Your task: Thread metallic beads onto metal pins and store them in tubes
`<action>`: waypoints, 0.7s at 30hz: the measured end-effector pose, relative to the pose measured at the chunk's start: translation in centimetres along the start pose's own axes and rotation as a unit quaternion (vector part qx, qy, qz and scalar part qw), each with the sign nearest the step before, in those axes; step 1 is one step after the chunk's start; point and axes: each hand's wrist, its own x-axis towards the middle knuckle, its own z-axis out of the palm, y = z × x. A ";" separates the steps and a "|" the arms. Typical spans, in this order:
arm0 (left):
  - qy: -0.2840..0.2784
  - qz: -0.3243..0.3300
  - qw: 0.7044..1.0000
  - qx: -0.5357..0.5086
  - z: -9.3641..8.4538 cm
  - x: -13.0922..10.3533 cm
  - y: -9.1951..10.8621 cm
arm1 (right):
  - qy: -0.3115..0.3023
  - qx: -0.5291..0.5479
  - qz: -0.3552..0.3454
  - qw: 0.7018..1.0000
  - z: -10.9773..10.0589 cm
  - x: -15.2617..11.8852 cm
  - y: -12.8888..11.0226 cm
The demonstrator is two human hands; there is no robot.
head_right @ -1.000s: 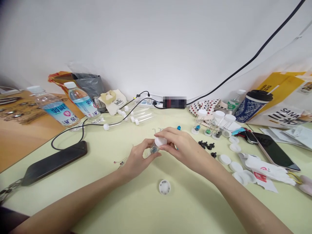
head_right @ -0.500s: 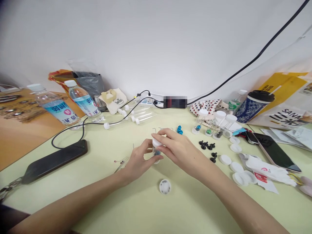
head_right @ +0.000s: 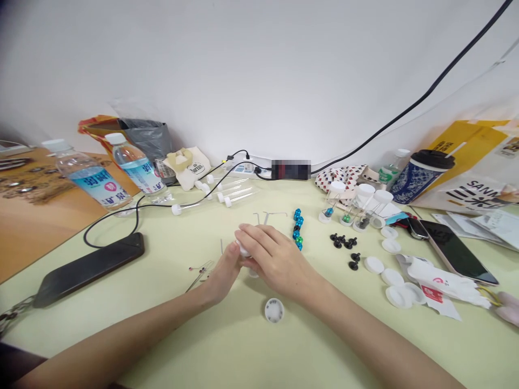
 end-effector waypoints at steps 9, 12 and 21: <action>0.023 -0.037 0.999 0.021 0.4 0.2 1.1 | 0.002 -0.040 0.007 0.999 0.1 0.2 -0.3; 0.030 -0.037 0.999 0.024 0.4 0.2 1.1 | 0.007 -0.042 0.005 0.999 0.0 0.3 -0.4; 0.027 -0.027 0.999 0.037 0.3 0.3 1.3 | 0.023 -0.043 0.004 0.999 0.3 0.3 -0.7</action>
